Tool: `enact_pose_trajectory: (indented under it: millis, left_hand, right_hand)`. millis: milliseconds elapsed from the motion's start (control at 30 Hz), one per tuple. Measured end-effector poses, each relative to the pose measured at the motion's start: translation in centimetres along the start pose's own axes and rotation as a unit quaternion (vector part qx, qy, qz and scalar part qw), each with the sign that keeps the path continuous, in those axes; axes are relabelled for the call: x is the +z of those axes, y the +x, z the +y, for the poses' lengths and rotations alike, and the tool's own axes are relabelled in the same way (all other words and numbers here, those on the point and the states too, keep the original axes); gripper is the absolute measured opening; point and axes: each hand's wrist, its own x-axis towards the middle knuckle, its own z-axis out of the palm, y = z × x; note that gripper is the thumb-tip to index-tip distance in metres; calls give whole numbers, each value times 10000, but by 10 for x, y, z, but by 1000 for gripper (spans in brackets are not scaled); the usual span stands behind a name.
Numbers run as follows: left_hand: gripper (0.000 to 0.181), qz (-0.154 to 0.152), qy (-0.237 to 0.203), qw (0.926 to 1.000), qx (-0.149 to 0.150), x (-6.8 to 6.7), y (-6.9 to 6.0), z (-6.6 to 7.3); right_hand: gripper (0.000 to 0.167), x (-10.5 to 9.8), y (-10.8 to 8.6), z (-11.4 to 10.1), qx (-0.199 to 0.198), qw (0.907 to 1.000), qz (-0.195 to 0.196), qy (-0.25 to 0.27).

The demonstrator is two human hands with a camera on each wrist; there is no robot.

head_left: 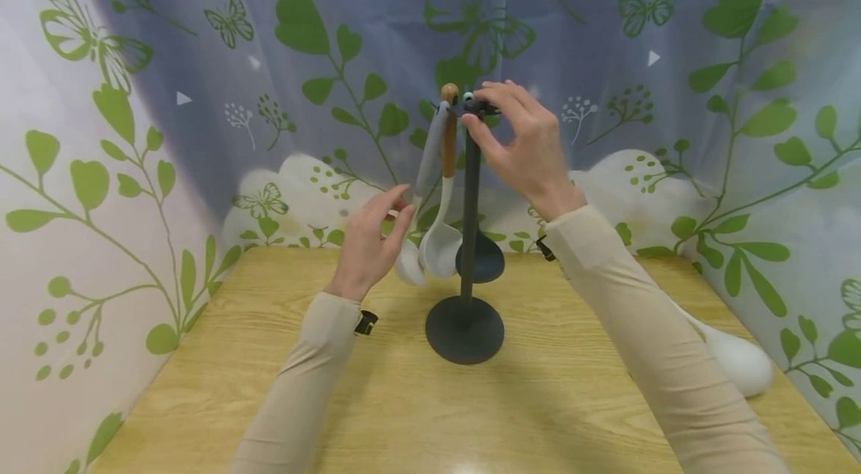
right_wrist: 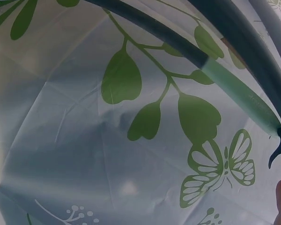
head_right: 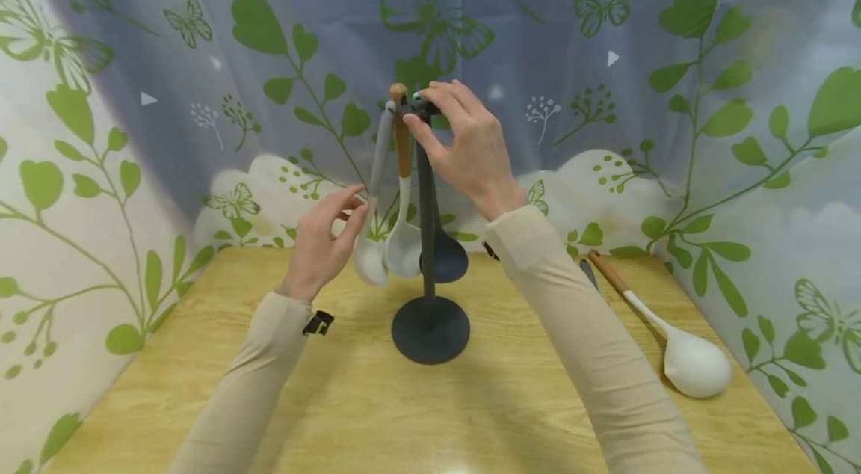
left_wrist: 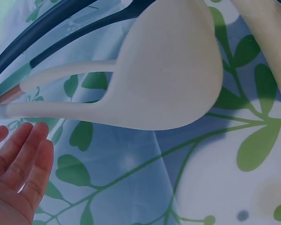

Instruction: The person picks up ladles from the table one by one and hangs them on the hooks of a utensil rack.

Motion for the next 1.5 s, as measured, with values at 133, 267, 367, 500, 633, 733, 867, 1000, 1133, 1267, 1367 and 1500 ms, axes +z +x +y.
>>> enact_pose_trajectory:
  millis: [133, 267, 367, 500, 633, 733, 867, 1000, 1133, 1267, 1367, 1500]
  left_hand:
    - [32, 51, -8, 10000, 73, -3, 6, 4]
    - [32, 134, -3, 9998, 129, -6, 14, 9]
    - [32, 215, 9, 9996, 202, -7, 21, 13]
    - [31, 407, -4, 9985, 359, -10, 30, 18]
    - [30, 583, -54, 9972, 471, -12, 39, 24]
    - [30, 623, -23, 9969, 479, -14, 47, 29]
    - [32, 597, 40, 9971, 470, -16, 55, 36]
    - [32, 635, 50, 9961, 606, -17, 61, 43]
    - [32, 789, 125, 9939, 762, -17, 69, 46]
    - [33, 899, 186, 9922, 841, -17, 78, 50]
    - [36, 841, 258, 9920, 906, -17, 86, 54]
    - [43, 732, 322, 9914, 1035, -17, 95, 58]
  right_hand:
    - [33, 0, -1, 0, 135, 9999, 28, -19]
    - [39, -1, -5, -1, 220, 9996, 1, -199]
    - [43, -2, -8, -1, 301, 9993, 56, -233]
    - [49, -3, -12, 1, 432, 9987, 181, -198]
    - [54, -4, -16, 3, 617, 9977, 227, -187]
    - [51, -6, -21, 5, 780, 9964, 298, -167]
    - [50, -8, -27, 8, 909, 9948, 434, -155]
    - [53, -10, -33, 11, 899, 9948, 421, -234]
    - [51, -11, -44, 16, 840, 9957, 200, -326]
    - [45, -12, -60, 21, 847, 9957, -83, -359]
    - [40, -12, -73, 25, 843, 9950, -349, -395]
    - [35, -11, -91, 28, 797, 9933, -717, -432]
